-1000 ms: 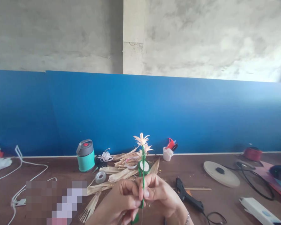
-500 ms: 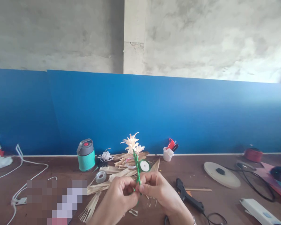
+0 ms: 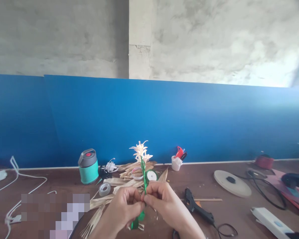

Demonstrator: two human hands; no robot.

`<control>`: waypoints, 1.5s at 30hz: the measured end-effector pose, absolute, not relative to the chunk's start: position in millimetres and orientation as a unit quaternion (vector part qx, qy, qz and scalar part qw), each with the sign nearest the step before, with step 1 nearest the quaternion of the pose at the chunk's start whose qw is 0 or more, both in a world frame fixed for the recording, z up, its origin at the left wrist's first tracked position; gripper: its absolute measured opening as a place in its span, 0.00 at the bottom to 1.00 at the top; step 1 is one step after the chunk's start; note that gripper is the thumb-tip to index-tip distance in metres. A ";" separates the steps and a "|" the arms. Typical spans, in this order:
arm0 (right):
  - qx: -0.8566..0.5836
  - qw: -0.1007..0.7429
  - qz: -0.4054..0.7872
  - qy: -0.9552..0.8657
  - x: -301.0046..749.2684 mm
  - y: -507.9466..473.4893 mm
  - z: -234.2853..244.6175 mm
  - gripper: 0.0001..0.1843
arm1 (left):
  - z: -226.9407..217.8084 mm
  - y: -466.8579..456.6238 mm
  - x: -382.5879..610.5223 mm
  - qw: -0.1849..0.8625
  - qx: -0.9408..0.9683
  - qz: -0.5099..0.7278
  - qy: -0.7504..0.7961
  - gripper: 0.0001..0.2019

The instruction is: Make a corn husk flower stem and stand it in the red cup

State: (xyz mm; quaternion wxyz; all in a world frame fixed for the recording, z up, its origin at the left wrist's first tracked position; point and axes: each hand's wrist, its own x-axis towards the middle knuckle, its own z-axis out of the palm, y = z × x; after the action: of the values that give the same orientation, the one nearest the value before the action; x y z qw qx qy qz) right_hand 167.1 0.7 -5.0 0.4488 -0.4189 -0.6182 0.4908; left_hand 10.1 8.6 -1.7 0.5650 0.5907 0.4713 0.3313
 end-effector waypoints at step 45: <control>-0.421 0.534 0.522 -0.515 156.7 3.5 -6.2 0.19 | -2.5 6.3 14.8 0.563 0.506 0.463 0.461 0.17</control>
State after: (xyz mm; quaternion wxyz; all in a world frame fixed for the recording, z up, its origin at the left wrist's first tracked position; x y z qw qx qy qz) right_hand 156.7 3.5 -6.2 0.5345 -0.4212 -0.5146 0.5217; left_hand 14.8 6.3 -2.5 0.5629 0.5064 0.4611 0.4627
